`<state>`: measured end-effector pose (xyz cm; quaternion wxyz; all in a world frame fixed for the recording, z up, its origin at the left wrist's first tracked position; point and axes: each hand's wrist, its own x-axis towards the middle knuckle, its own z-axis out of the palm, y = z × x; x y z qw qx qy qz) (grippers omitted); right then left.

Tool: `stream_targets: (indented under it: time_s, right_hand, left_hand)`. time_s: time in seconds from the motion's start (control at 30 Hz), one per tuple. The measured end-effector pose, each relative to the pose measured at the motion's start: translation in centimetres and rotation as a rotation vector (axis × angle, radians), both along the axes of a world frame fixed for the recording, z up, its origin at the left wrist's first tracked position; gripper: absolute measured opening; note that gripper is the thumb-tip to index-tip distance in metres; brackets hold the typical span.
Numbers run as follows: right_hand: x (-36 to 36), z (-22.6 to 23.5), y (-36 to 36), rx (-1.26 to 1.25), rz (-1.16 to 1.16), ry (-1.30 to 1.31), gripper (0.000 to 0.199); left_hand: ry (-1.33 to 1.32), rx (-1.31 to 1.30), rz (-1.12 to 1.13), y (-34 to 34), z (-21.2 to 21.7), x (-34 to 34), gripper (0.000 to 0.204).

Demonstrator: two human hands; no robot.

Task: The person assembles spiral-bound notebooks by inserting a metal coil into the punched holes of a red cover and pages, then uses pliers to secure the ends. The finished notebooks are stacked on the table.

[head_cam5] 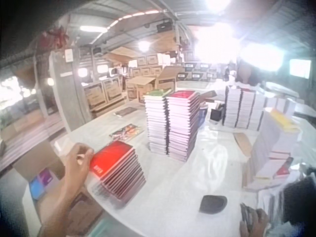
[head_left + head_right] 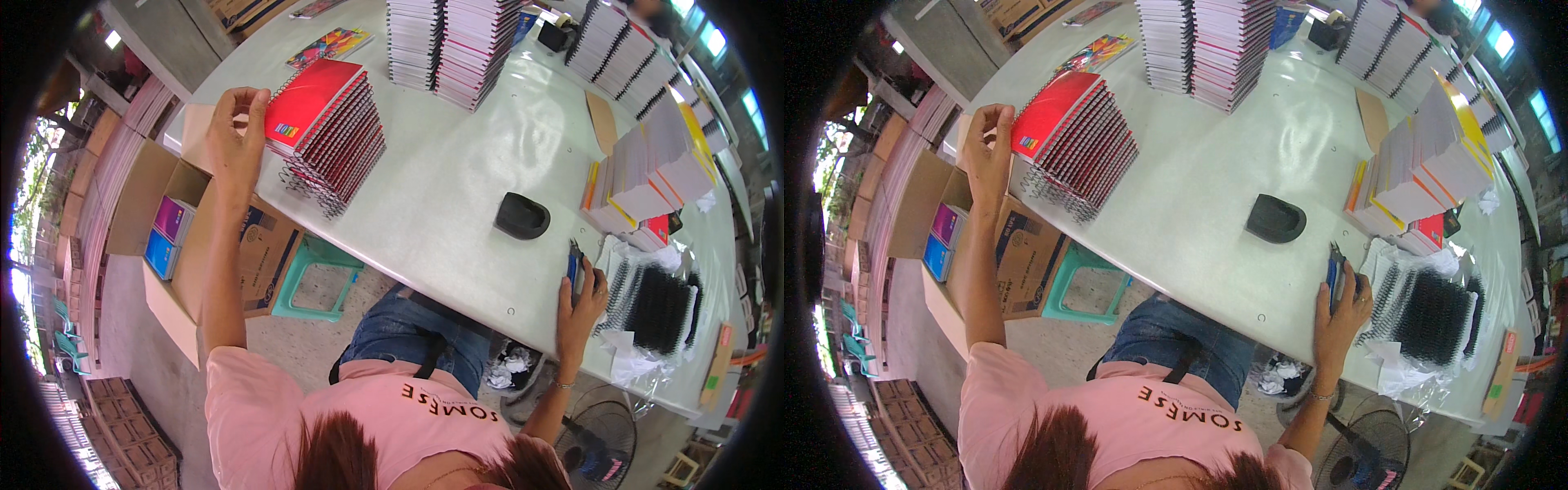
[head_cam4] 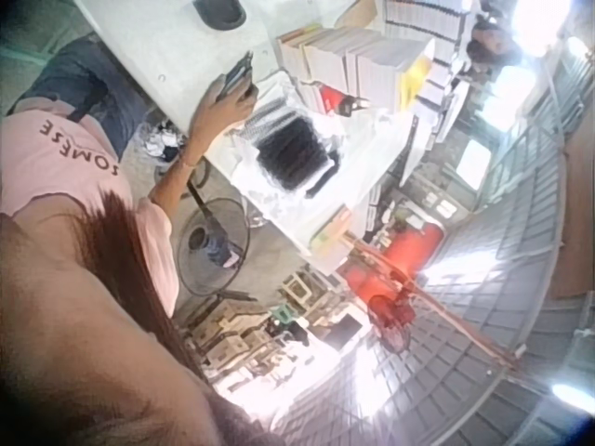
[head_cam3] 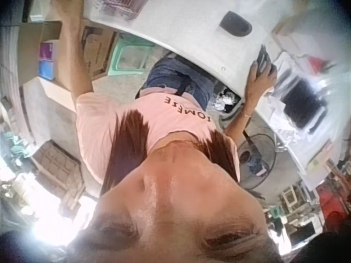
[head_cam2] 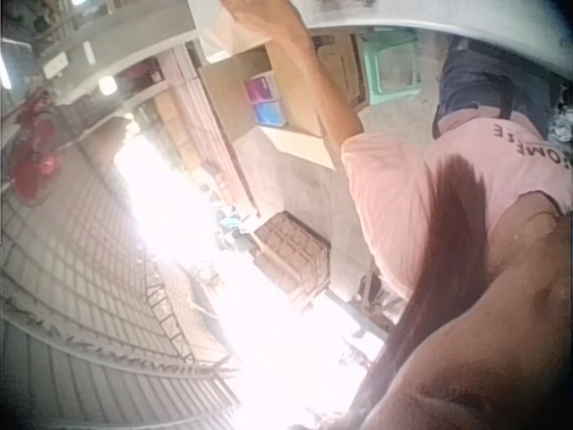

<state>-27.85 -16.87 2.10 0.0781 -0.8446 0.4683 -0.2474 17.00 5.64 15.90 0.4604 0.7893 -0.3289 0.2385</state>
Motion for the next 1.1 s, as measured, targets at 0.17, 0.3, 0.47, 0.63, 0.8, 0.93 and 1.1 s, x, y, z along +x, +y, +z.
stream_targets:
  time_s: [0.17, 0.3, 0.47, 0.63, 0.8, 0.93, 1.1]
  right_hand:
    - [0.3, 0.1, -0.1, -0.025, 0.004, 0.018, 0.045]
    - [-0.2, 0.5, -0.2, 0.03, 0.043, -0.12, 0.045]
    - [-2.5, 2.1, -1.9, -0.102, 0.022, -0.157, 0.04]
    - [-5.6, 5.3, -7.1, -0.241, -0.016, -0.332, 0.036]
    - [-4.8, 9.8, -14.5, -0.258, -0.171, -0.732, 0.034]
    - [-5.4, 11.0, -23.1, -0.133, -0.223, -0.674, 0.048]
    - [-5.5, 9.4, -26.6, -0.017, -0.508, 0.0, 0.062]
  left_hand:
    - [-0.038, -0.217, -0.172, -1.1, -2.4, 0.9, 0.038]
    - [-0.01, -0.298, -0.189, -2.2, -3.8, 1.2, 0.052]
    - [-0.084, -0.464, -0.236, -2.7, -4.4, 1.4, 0.049]
    - [-0.079, -0.45, -0.226, -3.5, -5.1, 2.0, 0.048]
    - [-0.073, -0.32, -0.173, -1.9, -6.1, 3.4, 0.046]
    - [-0.277, -0.297, -0.077, -0.3, -4.6, 1.7, 0.051]
    - [-0.388, -0.369, 0.024, 1.5, -2.3, -2.0, 0.052]
